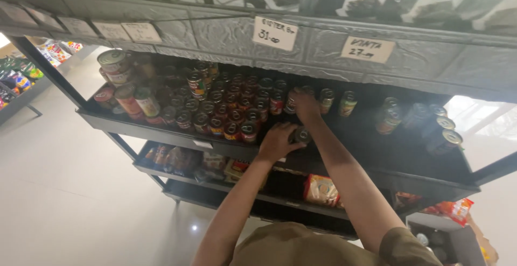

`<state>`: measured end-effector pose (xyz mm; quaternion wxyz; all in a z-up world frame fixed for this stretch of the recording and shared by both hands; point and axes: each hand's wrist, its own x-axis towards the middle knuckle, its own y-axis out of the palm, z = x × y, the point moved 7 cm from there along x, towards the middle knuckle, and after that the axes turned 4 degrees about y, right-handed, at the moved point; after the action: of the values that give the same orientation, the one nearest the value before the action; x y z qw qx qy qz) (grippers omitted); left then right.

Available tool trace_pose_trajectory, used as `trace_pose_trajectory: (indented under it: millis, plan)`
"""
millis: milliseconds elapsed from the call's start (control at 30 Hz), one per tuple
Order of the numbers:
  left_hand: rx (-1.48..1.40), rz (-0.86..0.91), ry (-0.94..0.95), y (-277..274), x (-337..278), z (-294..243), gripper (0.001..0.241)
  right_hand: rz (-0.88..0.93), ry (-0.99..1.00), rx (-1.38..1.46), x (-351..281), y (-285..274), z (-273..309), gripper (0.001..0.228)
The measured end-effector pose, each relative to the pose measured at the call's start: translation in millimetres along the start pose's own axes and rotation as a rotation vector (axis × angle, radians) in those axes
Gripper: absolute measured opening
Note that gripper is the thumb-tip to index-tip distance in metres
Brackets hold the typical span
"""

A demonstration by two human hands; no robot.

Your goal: Stocking shelves with canned goods from a cardboard box.

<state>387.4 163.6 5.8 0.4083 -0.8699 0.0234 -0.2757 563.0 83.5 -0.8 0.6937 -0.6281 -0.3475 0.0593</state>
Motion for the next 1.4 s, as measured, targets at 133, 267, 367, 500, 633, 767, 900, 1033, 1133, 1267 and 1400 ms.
trace_pose_trajectory:
  millis: [133, 267, 367, 500, 633, 767, 900, 1033, 1133, 1267, 1400]
  plan:
    - [-0.053, -0.006, -0.03, -16.0, 0.7, -5.5, 0.07, 0.437, 0.35, -0.03, -0.8, -24.9, 9.4, 0.053]
    - [-0.052, 0.056, -0.072, -7.6, 2.9, 0.4, 0.071, 0.183, 0.247, -0.099, 11.4, 12.6, -26.3, 0.034]
    - [-0.025, 0.071, -0.068, -5.2, 0.9, -0.2, 0.069, 0.156, 0.21, -0.125, 18.7, 4.9, -22.6, 0.038]
    - [-0.026, -0.012, -0.052, -13.8, -2.3, -4.6, 0.067, 0.083, 0.056, -0.089, 48.2, 71.2, -52.9, 0.045]
    - [-0.008, 0.029, -0.054, -11.1, 2.0, 2.1, 0.073, 0.185, 0.083, -0.214, 38.8, 30.3, -41.9, 0.022]
    - [-0.037, 0.046, -0.091, -10.9, 2.1, 0.4, 0.07, -0.169, 0.249, 0.499, -25.1, -42.3, -52.3, 0.031]
    - [-0.074, -0.004, -0.077, 8.5, 3.2, 23.4, 0.068, -0.121, 0.51, 0.72, -138.5, 15.9, -82.6, 0.036]
    - [-0.311, -0.046, -0.027, -7.2, 7.9, 20.9, 0.073, -0.043, 0.418, 0.712, -150.4, -65.0, 4.7, 0.053]
    - [-0.413, 0.016, -0.032, 2.7, 4.9, 30.2, 0.074, 0.087, 0.354, 0.685, -132.8, -63.6, 19.8, 0.054]
    - [-0.452, -0.019, -0.102, -13.2, 6.9, 26.7, 0.085, 0.15, 0.379, 0.622, -92.3, -21.4, -1.4, 0.051]
    - [-0.513, -0.141, -0.041, 2.9, 3.3, 47.8, 0.09, 0.068, 0.334, 0.532, -51.5, 25.6, -32.6, 0.054]
